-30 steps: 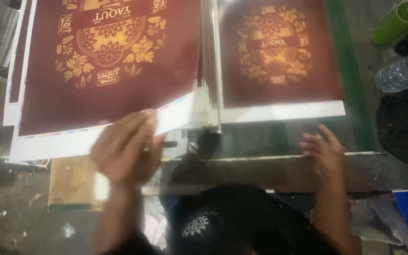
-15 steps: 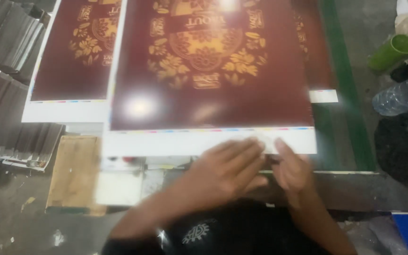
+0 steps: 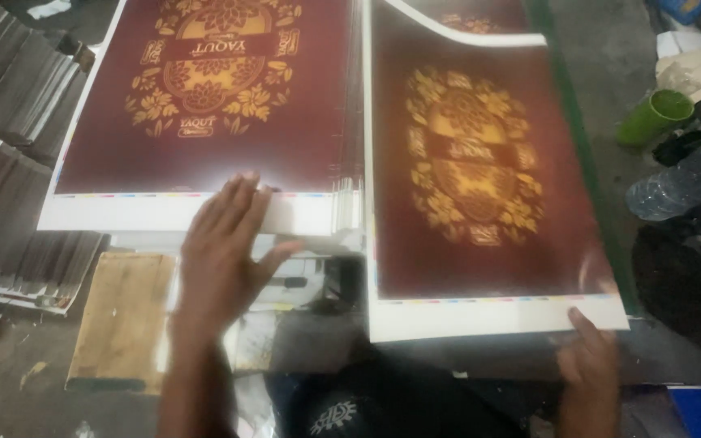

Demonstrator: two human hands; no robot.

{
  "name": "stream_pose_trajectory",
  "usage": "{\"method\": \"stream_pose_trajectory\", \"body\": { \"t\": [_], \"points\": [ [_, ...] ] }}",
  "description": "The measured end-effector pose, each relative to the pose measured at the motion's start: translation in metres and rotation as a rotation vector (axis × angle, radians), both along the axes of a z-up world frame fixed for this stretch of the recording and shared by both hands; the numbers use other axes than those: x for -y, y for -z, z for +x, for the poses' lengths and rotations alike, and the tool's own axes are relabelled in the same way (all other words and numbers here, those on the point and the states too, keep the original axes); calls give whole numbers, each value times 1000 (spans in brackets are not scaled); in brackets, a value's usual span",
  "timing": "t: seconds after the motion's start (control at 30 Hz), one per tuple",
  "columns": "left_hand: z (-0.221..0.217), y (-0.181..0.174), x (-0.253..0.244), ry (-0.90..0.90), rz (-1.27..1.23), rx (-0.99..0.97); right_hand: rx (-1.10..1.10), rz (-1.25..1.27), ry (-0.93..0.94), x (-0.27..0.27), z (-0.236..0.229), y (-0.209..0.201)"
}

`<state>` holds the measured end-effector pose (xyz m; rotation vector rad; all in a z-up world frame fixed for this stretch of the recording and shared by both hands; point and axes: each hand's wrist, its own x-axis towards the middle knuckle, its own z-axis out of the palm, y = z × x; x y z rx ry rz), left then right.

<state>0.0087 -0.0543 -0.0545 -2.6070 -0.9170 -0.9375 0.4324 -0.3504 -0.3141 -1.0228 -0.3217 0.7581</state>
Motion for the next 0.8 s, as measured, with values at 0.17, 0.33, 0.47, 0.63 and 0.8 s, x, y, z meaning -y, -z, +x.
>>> {"method": "stream_pose_trajectory", "body": {
  "t": [0.17, 0.33, 0.47, 0.63, 0.8],
  "points": [
    [-2, -4, -11, -55, -96, -319, 0, -103, 126, 32, 3, -13],
    [6, -45, -23, -104, -298, -544, 56, 22, 61, 83, 45, 75],
    [11, -72, -30, -247, -536, -798, 110, -163, 73, 85, 39, 63],
    [-7, -59, -35, -142, -357, -424, 105, -238, 79, 63, 20, 25],
    [-15, -22, -32, 37, -151, -380, 173, -278, 64, 23, 24, 13]
  ]
}}
